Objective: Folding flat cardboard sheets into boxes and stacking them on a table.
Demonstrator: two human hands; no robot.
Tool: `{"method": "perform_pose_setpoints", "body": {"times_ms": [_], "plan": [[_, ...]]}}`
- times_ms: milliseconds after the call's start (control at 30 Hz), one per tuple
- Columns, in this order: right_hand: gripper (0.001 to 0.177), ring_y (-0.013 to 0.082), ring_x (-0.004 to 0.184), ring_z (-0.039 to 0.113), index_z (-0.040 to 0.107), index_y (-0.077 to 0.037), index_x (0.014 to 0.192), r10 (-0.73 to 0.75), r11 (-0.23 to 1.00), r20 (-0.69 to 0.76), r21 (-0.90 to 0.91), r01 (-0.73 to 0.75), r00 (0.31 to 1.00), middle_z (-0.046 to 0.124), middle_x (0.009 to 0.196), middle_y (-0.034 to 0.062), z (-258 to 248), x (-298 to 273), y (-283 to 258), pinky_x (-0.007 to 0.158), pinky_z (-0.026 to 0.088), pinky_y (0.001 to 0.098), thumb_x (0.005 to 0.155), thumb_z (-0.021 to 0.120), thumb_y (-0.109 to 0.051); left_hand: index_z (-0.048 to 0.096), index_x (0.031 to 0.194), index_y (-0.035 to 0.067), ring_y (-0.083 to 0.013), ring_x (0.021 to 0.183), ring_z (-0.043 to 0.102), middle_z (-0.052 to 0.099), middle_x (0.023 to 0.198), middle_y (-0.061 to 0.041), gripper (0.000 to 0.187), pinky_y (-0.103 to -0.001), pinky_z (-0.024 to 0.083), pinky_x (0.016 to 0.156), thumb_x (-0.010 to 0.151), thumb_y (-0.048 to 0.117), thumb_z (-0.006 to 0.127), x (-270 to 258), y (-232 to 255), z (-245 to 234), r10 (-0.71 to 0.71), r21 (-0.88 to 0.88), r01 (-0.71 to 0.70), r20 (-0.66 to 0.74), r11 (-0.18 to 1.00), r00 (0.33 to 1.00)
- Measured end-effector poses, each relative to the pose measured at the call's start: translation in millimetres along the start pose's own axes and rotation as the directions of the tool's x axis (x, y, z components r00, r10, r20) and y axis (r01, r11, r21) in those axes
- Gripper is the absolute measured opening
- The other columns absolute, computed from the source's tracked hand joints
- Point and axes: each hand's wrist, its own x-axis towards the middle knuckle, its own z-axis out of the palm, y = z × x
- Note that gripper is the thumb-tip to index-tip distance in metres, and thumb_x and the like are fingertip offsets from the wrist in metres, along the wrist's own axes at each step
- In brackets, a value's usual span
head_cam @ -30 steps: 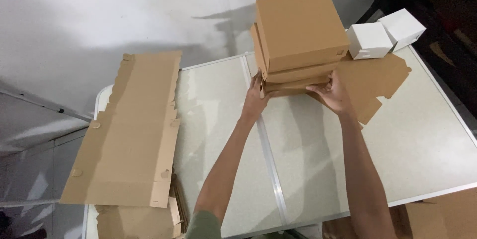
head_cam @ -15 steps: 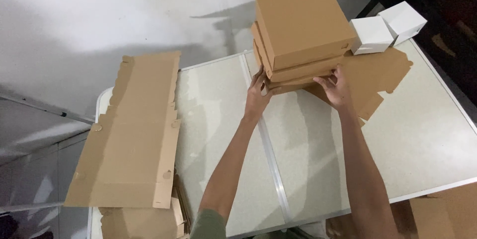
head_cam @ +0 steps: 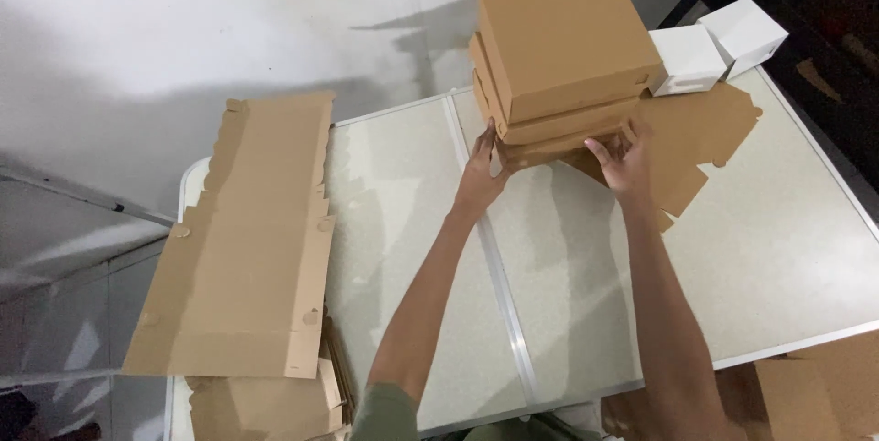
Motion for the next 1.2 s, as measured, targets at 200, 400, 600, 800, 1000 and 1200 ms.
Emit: {"method": "perform_pose_setpoints", "body": {"times_ms": [200,400,600,800,1000,1200], "plan": [[0.025,0.0246,0.077,0.06,0.056,-0.006,0.089,-0.243,0.924,0.078,-0.284,0.255,0.967,0.055,0.081,0.0105,9,-78,61,0.071,0.051,0.0365,0.105,0.067,-0.024,0.072,0.12,0.015,-0.0326,0.122,0.062,0.072,0.118,-0.011,0.041,-0.046,0.054,0.098,0.092,0.044,0.071,-37,-59,-74,0.12,0.543,-0.037,-0.119,0.839,0.986],[0.015,0.0255,0.09,0.068,0.065,-0.011,0.093,-0.114,0.668,0.566,-0.565,0.485,0.817,0.067,0.085,0.0075,29,-157,35,0.085,0.052,0.0391,0.094,0.066,-0.027,0.027,0.161,0.017,-0.0353,0.145,0.04,0.026,0.167,-0.014,0.092,-0.057,0.038,0.111,0.092,0.074,0.048,-165,-34,-207,-0.604,0.762,0.622,-0.413,0.18,0.681],[0.019,0.0231,0.096,0.067,0.065,-0.015,0.094,0.016,0.663,0.574,-0.619,0.421,0.818,0.066,0.09,0.0033,34,-179,16,0.093,0.05,0.0387,0.096,0.065,-0.035,0.063,0.127,0.012,-0.0301,0.087,0.077,0.075,0.109,-0.008,0.073,-0.044,0.061,0.067,0.075,0.064,0.062,-255,-124,-238,-0.698,0.772,0.62,-0.369,0.137,0.613],[0.021,0.0251,0.093,0.068,0.065,-0.015,0.094,-0.036,0.747,0.553,-0.538,0.391,0.832,0.066,0.087,0.0051,30,-188,29,0.091,0.049,0.0397,0.098,0.065,-0.036,0.055,0.142,0.03,-0.018,0.12,0.065,0.066,0.134,0.003,0.049,-0.04,0.054,0.097,0.098,0.049,0.047,-231,-7,-218,-0.725,0.641,0.656,-0.218,0.399,0.653],[0.026,0.0285,0.081,0.072,0.069,-0.008,0.096,-0.03,0.913,0.462,-0.348,0.212,0.887,0.073,0.083,0.0138,36,-195,26,0.078,0.056,0.0418,0.101,0.068,-0.033,0.066,0.122,0.003,-0.0424,0.103,0.069,0.071,0.109,-0.021,0.038,-0.055,0.054,0.086,0.097,0.027,0.049,-194,19,-146,-0.476,0.475,0.458,-0.09,0.752,0.875],[0.053,0.0444,0.123,0.06,0.053,-0.015,0.14,0.139,0.975,0.434,-0.217,-0.046,0.89,0.063,0.129,0.0254,52,-200,-45,0.102,0.047,0.0597,0.104,0.047,-0.053,0.061,0.114,0.003,-0.0436,0.107,0.064,0.058,0.121,-0.019,0.046,-0.053,0.052,0.091,0.104,0.039,0.034,-184,35,-59,-0.016,0.391,-0.083,0.243,0.917,0.97]]}}
